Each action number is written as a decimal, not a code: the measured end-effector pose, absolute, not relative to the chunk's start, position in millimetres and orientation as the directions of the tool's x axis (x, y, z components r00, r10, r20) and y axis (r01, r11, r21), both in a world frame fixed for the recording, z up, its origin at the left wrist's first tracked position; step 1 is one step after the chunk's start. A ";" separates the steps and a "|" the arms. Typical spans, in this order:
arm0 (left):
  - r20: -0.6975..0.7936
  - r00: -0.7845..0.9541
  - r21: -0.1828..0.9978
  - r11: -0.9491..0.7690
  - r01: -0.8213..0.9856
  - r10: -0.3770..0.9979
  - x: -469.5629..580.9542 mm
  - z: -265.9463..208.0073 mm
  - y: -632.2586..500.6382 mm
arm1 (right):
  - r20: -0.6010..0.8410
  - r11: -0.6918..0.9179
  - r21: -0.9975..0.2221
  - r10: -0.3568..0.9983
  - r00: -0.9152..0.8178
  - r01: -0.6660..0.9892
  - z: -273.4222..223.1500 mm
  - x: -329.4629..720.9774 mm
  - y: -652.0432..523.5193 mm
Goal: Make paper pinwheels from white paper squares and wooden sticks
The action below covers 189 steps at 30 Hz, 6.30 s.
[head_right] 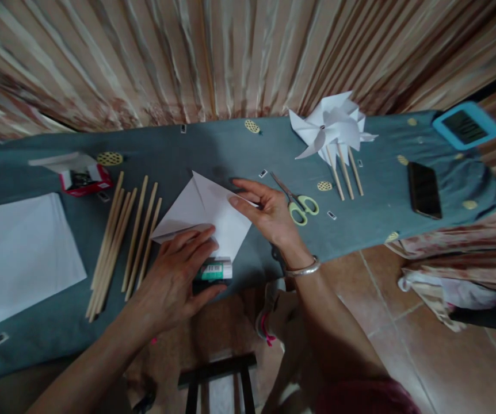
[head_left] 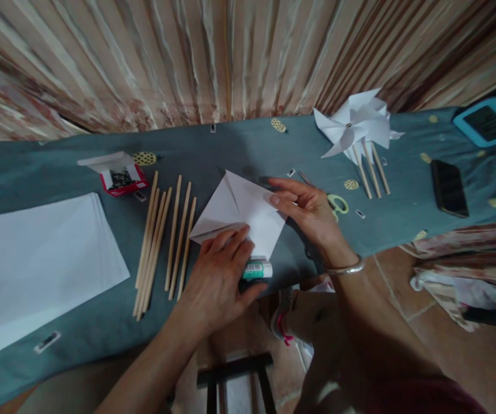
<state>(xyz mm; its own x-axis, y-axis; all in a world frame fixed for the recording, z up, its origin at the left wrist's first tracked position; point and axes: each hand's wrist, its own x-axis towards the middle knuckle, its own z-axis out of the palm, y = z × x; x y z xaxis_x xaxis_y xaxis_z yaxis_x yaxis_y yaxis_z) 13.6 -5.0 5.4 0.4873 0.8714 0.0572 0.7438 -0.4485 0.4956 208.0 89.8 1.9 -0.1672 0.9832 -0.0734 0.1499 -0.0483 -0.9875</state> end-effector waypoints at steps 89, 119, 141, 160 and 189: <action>0.134 0.457 0.531 -0.453 0.716 0.879 8.5 4.0 -9.7 | -0.267 -0.220 -0.961 0.902 -0.340 0.170 2.6 228.5 89.6; 0.223 0.435 0.529 -0.483 0.698 0.872 -3.3 -0.2 -10.5 | 0.076 0.099 -0.921 0.994 -0.077 0.378 -11.2 238.7 95.2; 0.193 0.289 0.646 -0.343 0.682 0.938 -23.6 4.0 -24.7 | 0.137 0.573 -0.652 0.734 -0.665 0.497 14.2 199.0 14.2; -0.320 0.004 0.859 0.292 -0.421 0.948 25.7 23.1 -19.3 | -0.193 -0.291 -0.947 0.855 -0.481 -0.138 17.3 214.3 36.7; -0.399 -0.043 0.661 0.255 -0.705 0.916 42.8 34.0 -2.9 | -0.185 -0.265 -0.947 0.910 -0.370 -0.180 23.4 214.3 48.8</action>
